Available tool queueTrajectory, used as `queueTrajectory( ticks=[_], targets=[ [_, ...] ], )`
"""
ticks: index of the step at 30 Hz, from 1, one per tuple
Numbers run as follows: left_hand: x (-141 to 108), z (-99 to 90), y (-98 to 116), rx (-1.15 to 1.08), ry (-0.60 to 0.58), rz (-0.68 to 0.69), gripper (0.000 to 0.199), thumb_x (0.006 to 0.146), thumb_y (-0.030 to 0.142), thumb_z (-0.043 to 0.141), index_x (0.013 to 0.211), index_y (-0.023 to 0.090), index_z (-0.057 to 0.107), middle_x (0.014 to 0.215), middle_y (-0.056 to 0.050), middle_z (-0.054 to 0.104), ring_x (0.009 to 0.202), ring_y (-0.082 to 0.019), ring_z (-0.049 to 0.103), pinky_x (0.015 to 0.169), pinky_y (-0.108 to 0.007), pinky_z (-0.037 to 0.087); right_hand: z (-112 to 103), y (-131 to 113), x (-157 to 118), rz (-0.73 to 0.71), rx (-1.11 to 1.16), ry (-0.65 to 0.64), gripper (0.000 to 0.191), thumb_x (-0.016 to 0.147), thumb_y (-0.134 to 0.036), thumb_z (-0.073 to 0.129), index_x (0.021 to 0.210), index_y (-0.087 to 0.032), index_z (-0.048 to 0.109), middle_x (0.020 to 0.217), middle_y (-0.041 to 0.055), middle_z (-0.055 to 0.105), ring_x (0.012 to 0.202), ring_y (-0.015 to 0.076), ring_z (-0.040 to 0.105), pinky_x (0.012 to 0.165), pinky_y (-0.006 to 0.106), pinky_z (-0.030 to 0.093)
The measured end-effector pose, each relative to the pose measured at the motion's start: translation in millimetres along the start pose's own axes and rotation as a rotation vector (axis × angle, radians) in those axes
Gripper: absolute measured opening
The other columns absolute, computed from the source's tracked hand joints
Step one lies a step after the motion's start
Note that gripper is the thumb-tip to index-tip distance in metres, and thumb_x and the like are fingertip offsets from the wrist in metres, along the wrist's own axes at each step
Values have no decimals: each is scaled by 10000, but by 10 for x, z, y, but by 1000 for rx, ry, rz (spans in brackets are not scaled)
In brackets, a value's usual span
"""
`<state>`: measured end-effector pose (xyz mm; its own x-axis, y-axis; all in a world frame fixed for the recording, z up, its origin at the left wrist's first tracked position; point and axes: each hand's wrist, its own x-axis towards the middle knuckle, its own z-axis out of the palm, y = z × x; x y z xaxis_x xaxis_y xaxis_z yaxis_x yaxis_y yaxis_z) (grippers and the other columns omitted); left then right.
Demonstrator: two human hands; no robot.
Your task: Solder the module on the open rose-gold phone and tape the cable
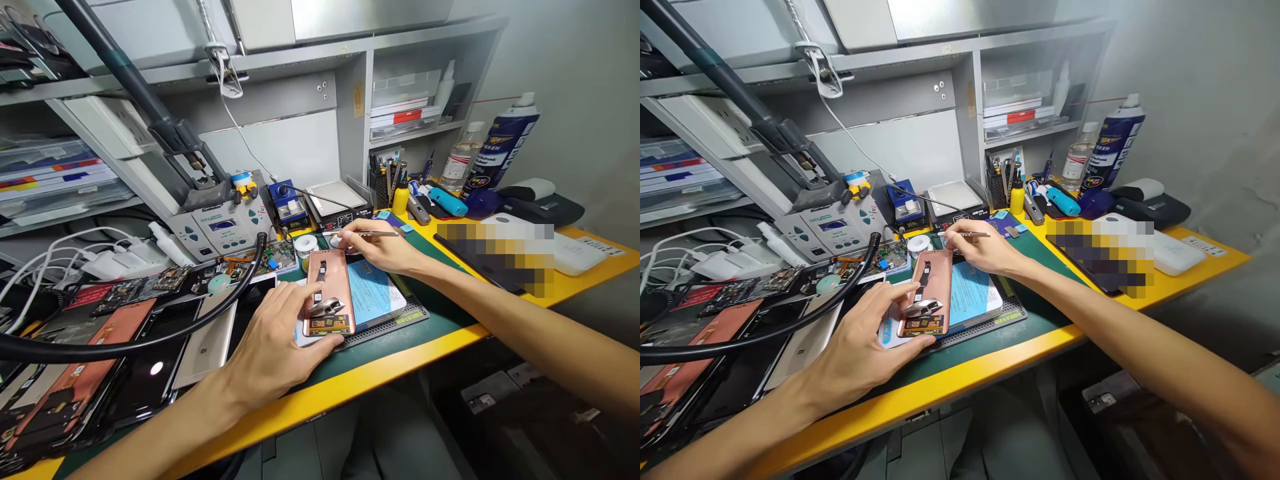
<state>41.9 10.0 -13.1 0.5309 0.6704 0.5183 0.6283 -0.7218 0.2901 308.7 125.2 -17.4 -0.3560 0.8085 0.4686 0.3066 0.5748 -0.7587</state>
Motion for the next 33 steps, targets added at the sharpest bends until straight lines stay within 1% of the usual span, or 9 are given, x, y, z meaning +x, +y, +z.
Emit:
queueTrajectory(
  ticks=[6,11,15,18,21,23,26,29,33],
  targets=[
    [-6,-60,43,-51,-32,-35,535,925,302,799,1403,273,560,1116,-46,737,1008,-241,710,935,-414,615,72,-78,229,-29,27,-61,244,1039,-388,766,1057,-145,776,989,66,806,896,205,777,842,394,659],
    [-36,-160,51,-102,-59,-60,448,989,253,688,1414,292,549,1202,-45,766,1056,-236,758,969,-392,641,23,-261,209,8,182,-35,365,1030,-433,748,1239,-136,778,1086,128,865,1025,256,835,929,426,693],
    [-77,-165,16,-127,-42,-70,378,1015,240,624,1386,283,569,1239,-49,775,1097,-231,766,958,-356,641,-8,-372,56,101,281,-41,370,1042,-483,723,1211,-157,763,979,114,882,925,286,871,815,451,743],
    [-57,-160,2,-115,-23,-91,323,1025,254,618,1346,272,595,1242,-43,771,1117,-217,756,973,-336,618,43,-423,-40,137,261,-43,250,1042,-394,725,1100,-159,787,835,89,861,736,263,851,645,386,727],
    [65,-185,5,-75,-27,-142,201,1032,300,616,1217,251,676,1162,-43,786,1060,-222,754,919,-346,601,124,-466,-97,114,203,-9,154,1044,-283,696,1018,-167,794,754,55,823,661,218,811,568,310,671],
    [186,-204,10,-47,-72,-188,148,1017,343,631,1060,253,741,1011,-25,790,892,-215,742,790,-352,583,164,-486,-122,88,168,12,148,1045,-257,676,991,-180,790,750,39,812,663,206,798,580,301,657],
    [353,-213,21,-24,-161,-247,216,974,380,637,841,260,757,794,-6,740,670,-196,648,622,-351,500,189,-493,-150,44,112,24,162,1051,-259,657,977,-198,788,776,30,812,692,206,793,629,318,652],
    [445,-206,44,-26,-231,-274,238,915,393,643,735,265,732,719,-12,711,651,-204,619,605,-354,472,188,-485,-168,-9,45,20,166,1046,-263,655,991,-203,801,823,39,826,765,224,798,694,339,641],
    [464,-202,87,-68,-266,-289,213,895,366,614,735,270,718,734,2,725,666,-195,635,613,-342,480,187,-472,-171,-83,-18,15,177,1029,-239,645,1011,-190,814,925,59,850,846,232,791,786,356,620]
  ],
)
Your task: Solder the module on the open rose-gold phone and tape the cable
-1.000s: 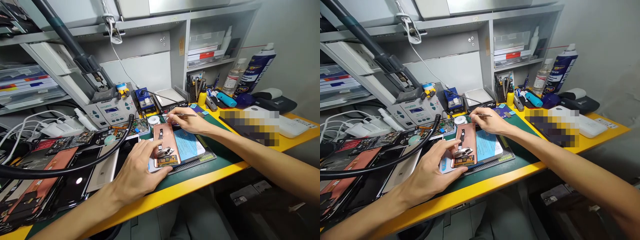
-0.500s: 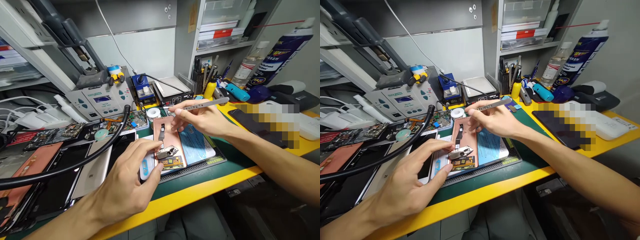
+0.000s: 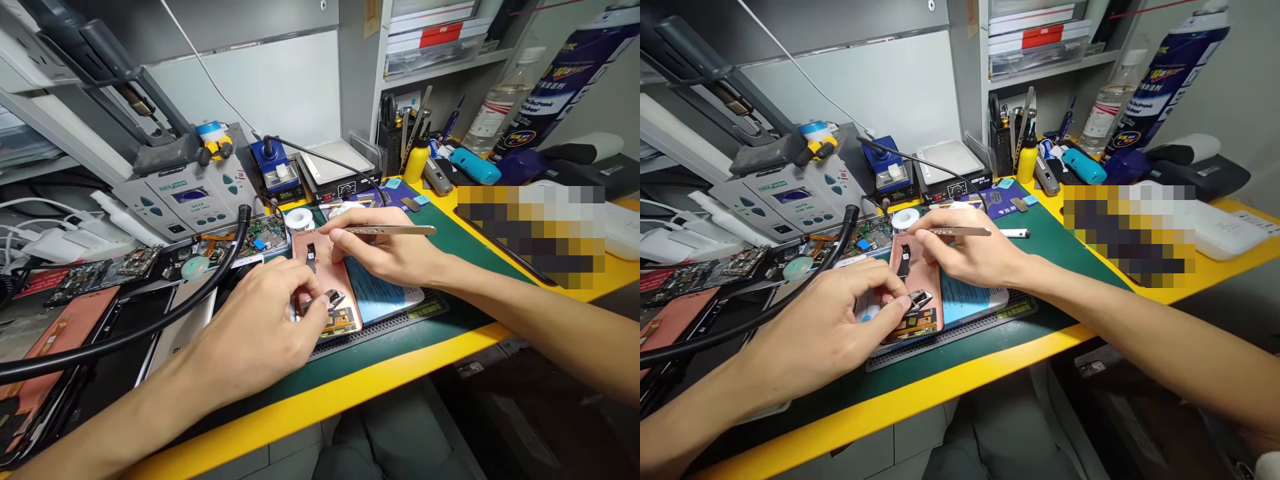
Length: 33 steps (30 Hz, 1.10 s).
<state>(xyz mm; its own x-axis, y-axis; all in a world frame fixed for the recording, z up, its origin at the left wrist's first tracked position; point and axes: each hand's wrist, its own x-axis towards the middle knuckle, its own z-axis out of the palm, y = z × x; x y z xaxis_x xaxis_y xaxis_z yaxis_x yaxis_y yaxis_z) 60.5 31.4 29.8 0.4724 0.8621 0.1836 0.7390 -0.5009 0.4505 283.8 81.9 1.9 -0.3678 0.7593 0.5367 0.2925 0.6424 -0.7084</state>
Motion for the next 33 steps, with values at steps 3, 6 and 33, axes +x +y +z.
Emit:
queueTrajectory(
  ticks=[3,6,33],
  targets=[
    [-35,1,10,-36,-5,-6,236,929,348,585,739,268,700,732,20,726,654,-175,637,587,-322,474,12,20,5,-42,-19,6,200,1025,-225,626,1010,-179,819,936,60,854,827,218,785,776,337,604],
    [-81,2,4,-66,3,-3,267,974,363,586,748,269,693,730,31,720,655,-166,646,581,-313,475,28,46,8,-80,-34,20,207,1016,-214,628,1006,-165,829,955,64,861,832,211,781,779,323,594],
    [-448,231,-38,-77,171,320,163,1027,60,655,1080,195,728,983,-24,693,946,-149,631,853,-339,515,27,93,2,-171,-58,5,216,1038,-172,618,1054,-85,814,934,94,852,814,183,765,751,286,554]
  ],
)
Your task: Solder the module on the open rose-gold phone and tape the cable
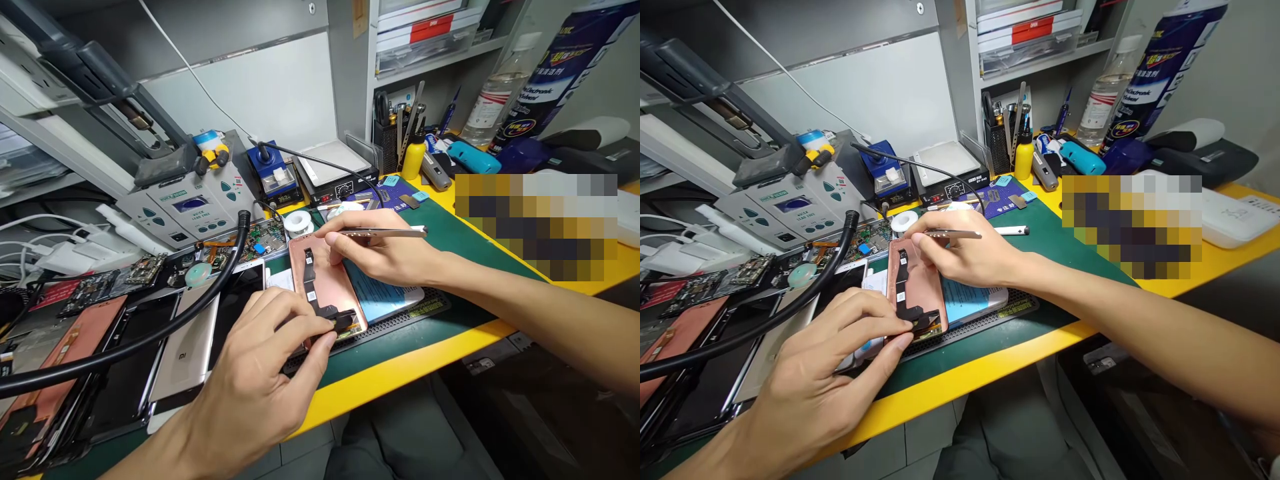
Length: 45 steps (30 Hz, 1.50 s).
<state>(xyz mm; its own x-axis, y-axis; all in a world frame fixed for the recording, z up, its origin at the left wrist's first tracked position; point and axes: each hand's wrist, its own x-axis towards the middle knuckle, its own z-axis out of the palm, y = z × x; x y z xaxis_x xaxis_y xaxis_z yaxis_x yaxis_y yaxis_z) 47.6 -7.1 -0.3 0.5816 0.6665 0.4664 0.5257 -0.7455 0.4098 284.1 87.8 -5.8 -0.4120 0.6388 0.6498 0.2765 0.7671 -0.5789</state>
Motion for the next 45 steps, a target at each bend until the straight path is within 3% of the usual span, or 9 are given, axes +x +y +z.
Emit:
queueTrajectory(
  ticks=[8,20,24,30,39,45],
  targets=[
    [-27,5,9,20,-2,22,174,1004,59,688,1133,176,700,1017,-44,683,985,-169,617,888,-376,507,-14,-21,-5,14,4,-27,222,1046,-168,604,1062,-82,808,849,73,830,745,175,739,712,288,548],
    [-46,-192,-72,105,-110,28,273,994,167,704,1265,163,667,1166,-84,677,1126,-222,599,973,-415,503,-18,-41,8,42,-7,-22,180,1042,-187,619,1025,-139,792,886,59,833,771,186,741,741,316,567],
    [-74,-224,-125,100,-138,43,238,998,171,701,1234,177,678,1205,-90,665,1157,-233,601,1002,-441,507,-26,-52,-1,55,-2,-33,191,1059,-190,608,1044,-132,790,814,43,800,740,184,735,723,321,566],
    [-100,-204,-188,81,-117,63,269,974,146,718,1239,157,679,1230,-119,678,1205,-265,626,1050,-476,529,-38,-76,5,96,2,-47,217,1072,-195,612,1093,-89,800,891,77,821,807,197,762,758,334,585],
    [-143,-152,-245,31,-52,86,301,939,79,722,1226,166,690,1230,-137,747,1256,-292,674,1142,-542,546,-72,-138,-14,207,57,-45,203,1072,-241,633,1105,-129,798,900,68,842,809,210,801,764,348,634],
    [-215,-103,-250,39,-43,93,333,920,77,719,1241,160,693,1251,-146,747,1273,-309,668,1179,-592,518,-113,-273,8,255,16,30,127,1035,-229,702,1013,-214,826,807,9,836,587,152,698,600,306,582]
  ],
)
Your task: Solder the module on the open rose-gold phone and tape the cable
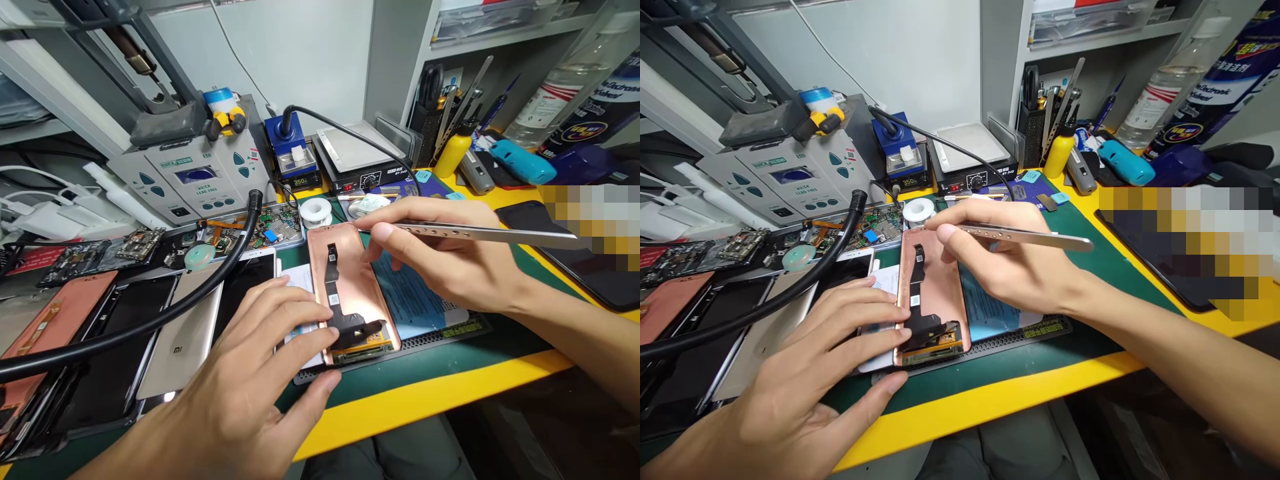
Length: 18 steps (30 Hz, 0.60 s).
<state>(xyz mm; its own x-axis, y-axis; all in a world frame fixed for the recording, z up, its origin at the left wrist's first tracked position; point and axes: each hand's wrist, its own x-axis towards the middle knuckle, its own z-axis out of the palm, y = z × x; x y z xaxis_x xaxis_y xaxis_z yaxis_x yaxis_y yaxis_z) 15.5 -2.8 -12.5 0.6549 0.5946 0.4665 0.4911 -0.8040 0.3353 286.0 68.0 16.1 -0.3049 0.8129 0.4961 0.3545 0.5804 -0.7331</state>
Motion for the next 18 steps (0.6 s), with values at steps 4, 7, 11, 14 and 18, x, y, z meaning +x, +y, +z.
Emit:
queueTrajectory(
  ticks=[4,7,11,14,18],
  targets=[
    [-24,24,11,4,1,-19,313,935,64,697,1231,168,685,1253,-131,727,1276,-281,643,1209,-575,488,-39,-35,9,101,187,-22,131,1042,-283,734,996,-213,835,759,10,818,594,159,713,544,292,568],
    [-33,37,29,2,14,-33,312,941,62,690,1229,179,673,1261,-121,721,1285,-266,630,1215,-566,489,-75,-3,26,226,374,-165,277,1086,-389,689,981,-199,860,642,15,752,529,170,699,435,277,504],
    [-57,49,51,25,29,-57,297,963,85,682,1238,198,673,1273,-118,723,1313,-256,617,1228,-568,490,-118,54,70,365,583,-184,409,1086,-461,679,857,-207,904,471,-8,565,410,129,539,357,238,398],
    [-62,50,59,52,3,-76,292,970,99,678,1235,222,692,1254,-106,739,1331,-256,618,1237,-574,491,-158,52,115,463,723,-223,343,1028,-461,770,854,-197,902,514,-5,585,428,124,573,351,215,429],
    [-38,54,72,73,17,-74,251,976,110,666,1187,237,713,1204,-91,764,1291,-246,652,1210,-550,524,-221,35,164,585,861,-399,38,943,-200,847,958,-187,879,662,19,730,547,161,725,424,211,545]
  ],
)
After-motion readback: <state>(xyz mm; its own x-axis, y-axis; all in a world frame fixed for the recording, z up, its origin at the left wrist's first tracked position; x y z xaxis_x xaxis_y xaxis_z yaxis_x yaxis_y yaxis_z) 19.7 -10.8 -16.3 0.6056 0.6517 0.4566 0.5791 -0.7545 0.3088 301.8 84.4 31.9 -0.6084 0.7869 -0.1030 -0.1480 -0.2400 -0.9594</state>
